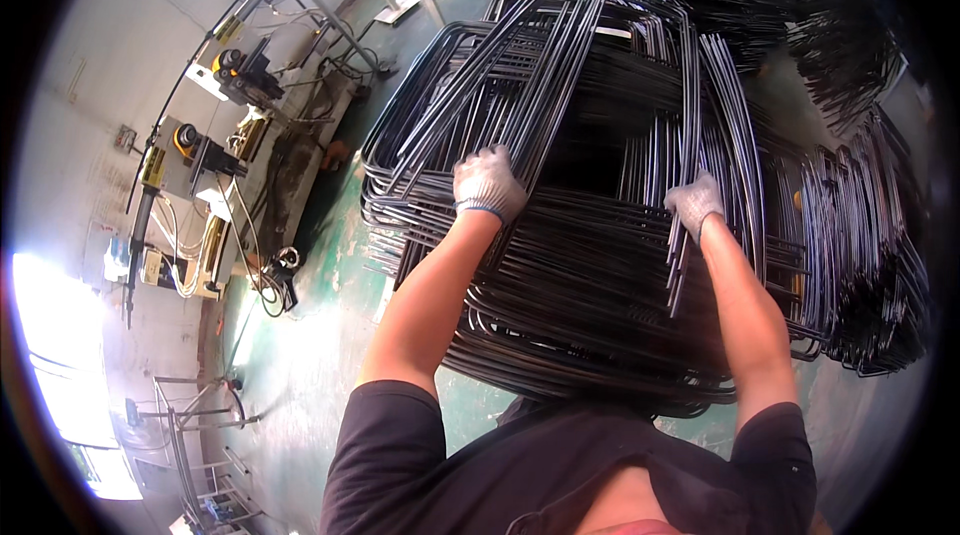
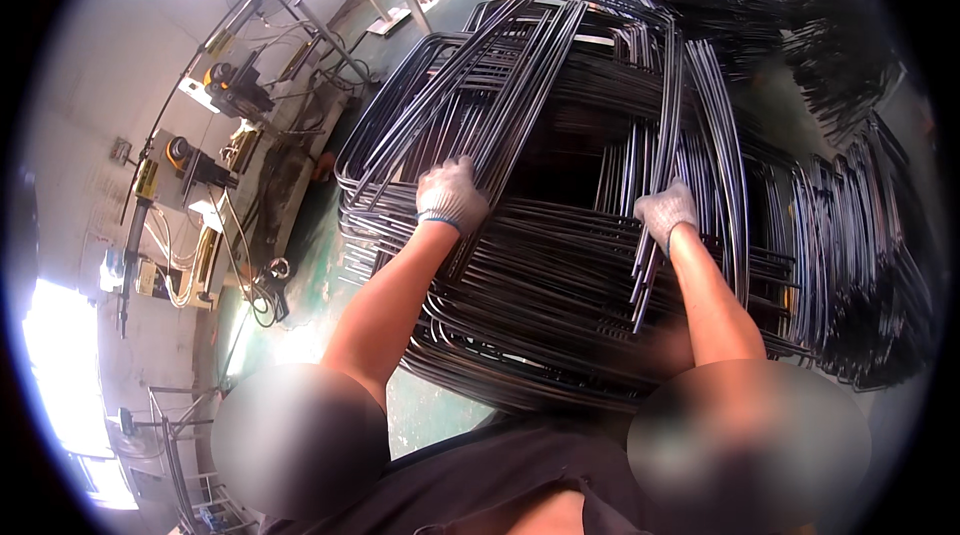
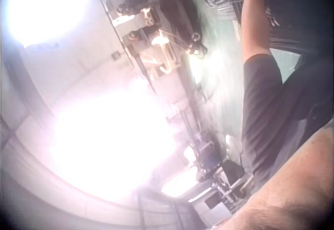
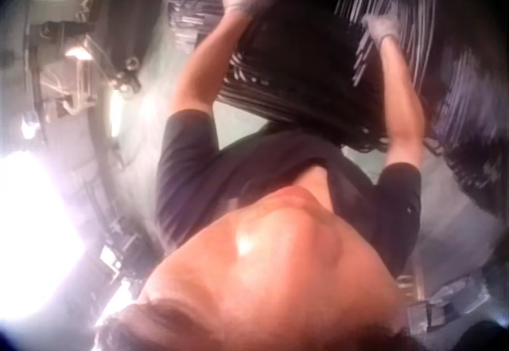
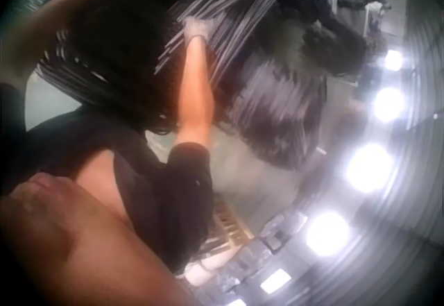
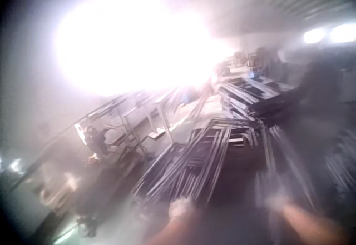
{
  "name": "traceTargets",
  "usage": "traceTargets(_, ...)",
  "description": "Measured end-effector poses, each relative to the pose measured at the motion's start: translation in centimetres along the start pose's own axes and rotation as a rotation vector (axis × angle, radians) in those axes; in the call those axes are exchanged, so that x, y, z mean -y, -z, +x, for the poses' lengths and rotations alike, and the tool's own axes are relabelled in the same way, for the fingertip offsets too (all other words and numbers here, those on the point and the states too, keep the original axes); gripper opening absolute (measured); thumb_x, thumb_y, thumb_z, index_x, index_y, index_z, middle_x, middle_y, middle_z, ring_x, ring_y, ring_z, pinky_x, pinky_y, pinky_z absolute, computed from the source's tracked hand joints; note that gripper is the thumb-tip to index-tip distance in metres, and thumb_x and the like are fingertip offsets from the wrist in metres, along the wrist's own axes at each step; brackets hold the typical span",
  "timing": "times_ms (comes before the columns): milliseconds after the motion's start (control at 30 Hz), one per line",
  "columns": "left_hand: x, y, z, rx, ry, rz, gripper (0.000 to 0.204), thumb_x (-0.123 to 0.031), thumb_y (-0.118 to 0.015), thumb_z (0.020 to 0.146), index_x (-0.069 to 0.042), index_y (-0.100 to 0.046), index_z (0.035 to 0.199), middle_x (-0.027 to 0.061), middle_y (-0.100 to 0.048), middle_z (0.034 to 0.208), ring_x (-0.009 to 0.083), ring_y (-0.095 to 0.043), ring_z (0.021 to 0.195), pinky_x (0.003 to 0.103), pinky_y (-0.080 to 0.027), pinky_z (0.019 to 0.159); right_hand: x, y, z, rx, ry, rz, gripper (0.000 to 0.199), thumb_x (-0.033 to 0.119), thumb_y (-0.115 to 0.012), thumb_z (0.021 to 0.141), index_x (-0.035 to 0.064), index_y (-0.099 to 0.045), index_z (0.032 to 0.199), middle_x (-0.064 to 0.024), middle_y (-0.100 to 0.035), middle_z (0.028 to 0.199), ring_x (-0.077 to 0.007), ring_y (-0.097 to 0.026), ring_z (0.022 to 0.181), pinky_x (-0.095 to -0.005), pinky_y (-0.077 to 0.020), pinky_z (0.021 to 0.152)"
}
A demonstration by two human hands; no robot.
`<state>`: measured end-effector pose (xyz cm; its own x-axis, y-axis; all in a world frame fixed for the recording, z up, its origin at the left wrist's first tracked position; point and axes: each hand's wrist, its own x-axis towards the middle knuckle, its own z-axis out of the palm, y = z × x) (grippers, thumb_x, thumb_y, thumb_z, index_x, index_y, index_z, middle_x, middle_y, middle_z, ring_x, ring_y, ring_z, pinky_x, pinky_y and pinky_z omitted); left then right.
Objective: The person repeatedly feeds straight metal rods into a bending machine, operates the lever to bend them, and removes the finished U-shaped pieces. The person then stacks the bent rods on a nearby rack and later moves a large stack of finished pieces to a wooden pallet.
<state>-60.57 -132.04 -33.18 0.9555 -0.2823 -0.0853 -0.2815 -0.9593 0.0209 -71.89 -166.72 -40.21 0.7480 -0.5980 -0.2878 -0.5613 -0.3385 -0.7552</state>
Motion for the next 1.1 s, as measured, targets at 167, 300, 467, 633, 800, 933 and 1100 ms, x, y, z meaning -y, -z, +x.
traceTargets(167,0.1,-0.2,0.0,0.032,0.012,-0.023,0.051,-0.036,-0.075,0.093,-0.002,-0.062,0.128,0.0215,-0.074,0.123,0.0389,-0.071,0.119,0.050,-0.054,0.105,-1.5,-1.6,-1.4,0.192,-0.117,0.591,0.017,-0.003,-0.073,0.071,-0.0049,-0.066,0.086,-0.0151,-0.067,0.072,-0.0258,-0.065,0.055,-0.0384,-0.0553,0.059)
traceTargets(300,-0.3,-0.2,0.1,0.027,-0.004,-0.016,0.052,-0.035,-0.074,0.093,0.000,-0.061,0.129,0.0220,-0.073,0.124,0.0380,-0.070,0.119,0.049,-0.055,0.104,-3.7,-2.2,-0.6,0.437,-0.181,0.900,0.026,0.027,-0.074,0.103,0.0054,-0.067,0.090,-0.0086,-0.068,0.075,-0.0212,-0.066,0.062,-0.0350,-0.0533,0.060)
traceTargets(467,-0.3,-0.4,0.0,0.003,0.017,-0.003,0.053,-0.035,-0.075,0.092,0.001,-0.060,0.128,0.0223,-0.072,0.123,0.0380,-0.071,0.118,0.049,-0.057,0.102,-1.5,-2.4,0.7,0.427,-0.241,0.938,0.028,0.022,-0.074,0.098,0.0104,-0.063,0.075,-0.0045,-0.061,0.065,-0.0189,-0.058,0.053,-0.0341,-0.0494,0.054)
traceTargets(633,-0.2,-0.7,0.3,0.048,0.036,-0.008,0.054,-0.032,-0.077,0.090,-0.001,-0.058,0.130,0.0223,-0.072,0.124,0.0383,-0.071,0.119,0.049,-0.057,0.102,0.9,-0.3,3.1,0.374,-0.162,0.792,0.020,0.015,-0.076,0.091,0.0029,-0.067,0.077,-0.0081,-0.061,0.064,-0.0216,-0.059,0.051,-0.0365,-0.0493,0.051)
traceTargets(800,-0.3,-0.8,0.3,0.054,0.051,-0.026,0.056,-0.030,-0.075,0.090,0.000,-0.056,0.134,0.0233,-0.070,0.127,0.0387,-0.070,0.122,0.049,-0.057,0.104,3.7,1.4,6.2,0.318,-0.117,0.748,0.018,0.012,-0.077,0.090,0.0008,-0.068,0.080,-0.0079,-0.060,0.062,-0.0214,-0.057,0.047,-0.0360,-0.0490,0.046)
traceTargets(933,-0.6,-0.5,0.4,0.089,0.066,-0.040,0.057,-0.030,-0.074,0.091,-0.001,-0.055,0.136,0.0235,-0.069,0.130,0.0387,-0.070,0.122,0.047,-0.057,0.105,5.6,2.6,6.6,0.269,-0.059,0.712,0.017,0.012,-0.078,0.089,0.0019,-0.068,0.079,-0.0072,-0.062,0.063,-0.0214,-0.058,0.048,-0.0359,-0.0497,0.050)
traceTargets(1100,-0.1,-1.2,0.6,0.088,0.061,-0.070,0.057,-0.031,-0.075,0.091,-0.001,-0.055,0.135,0.0234,-0.069,0.130,0.0388,-0.070,0.122,0.048,-0.057,0.104,8.0,3.4,2.4,0.278,-0.031,0.705,0.020,0.014,-0.080,0.088,0.0040,-0.068,0.074,-0.0083,-0.062,0.062,-0.0211,-0.060,0.050,-0.0354,-0.0499,0.051)
